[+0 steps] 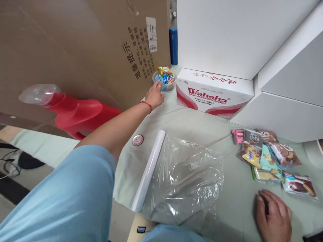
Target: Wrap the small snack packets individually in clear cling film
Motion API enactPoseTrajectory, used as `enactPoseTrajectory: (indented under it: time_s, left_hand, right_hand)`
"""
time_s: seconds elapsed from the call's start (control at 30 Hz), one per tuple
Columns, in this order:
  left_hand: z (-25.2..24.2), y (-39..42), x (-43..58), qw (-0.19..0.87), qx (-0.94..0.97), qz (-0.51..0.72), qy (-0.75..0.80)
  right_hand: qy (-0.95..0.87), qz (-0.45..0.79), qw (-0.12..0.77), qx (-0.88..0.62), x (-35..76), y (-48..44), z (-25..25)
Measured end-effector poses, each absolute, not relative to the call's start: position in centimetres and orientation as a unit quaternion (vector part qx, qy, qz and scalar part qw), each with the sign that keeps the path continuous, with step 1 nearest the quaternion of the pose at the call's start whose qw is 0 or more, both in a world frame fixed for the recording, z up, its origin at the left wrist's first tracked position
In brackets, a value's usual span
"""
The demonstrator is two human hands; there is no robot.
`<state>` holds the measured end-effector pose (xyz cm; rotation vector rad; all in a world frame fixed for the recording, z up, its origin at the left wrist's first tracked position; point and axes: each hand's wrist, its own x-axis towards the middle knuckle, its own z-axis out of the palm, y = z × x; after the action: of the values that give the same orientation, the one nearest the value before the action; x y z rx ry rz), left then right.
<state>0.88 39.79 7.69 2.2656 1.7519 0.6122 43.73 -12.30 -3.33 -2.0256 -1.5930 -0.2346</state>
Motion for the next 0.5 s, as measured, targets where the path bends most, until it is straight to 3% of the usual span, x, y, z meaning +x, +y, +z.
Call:
enactPoseTrajectory:
  time_s: [0.23, 0.5]
  left_hand:
    - [6.6, 46.4, 3.3, 0.168, 0.722, 0.197, 0.641]
    - [4.6, 38.9, 2.5, 0.118, 0.723, 0.198, 0.651]
  right_hand:
    - [-0.6, -0.108, 0.256, -0.75, 43.9, -11.9, -2.7]
    - [-0.596, -0.091, 0.288, -0.744, 43.4, -11.8, -2.4]
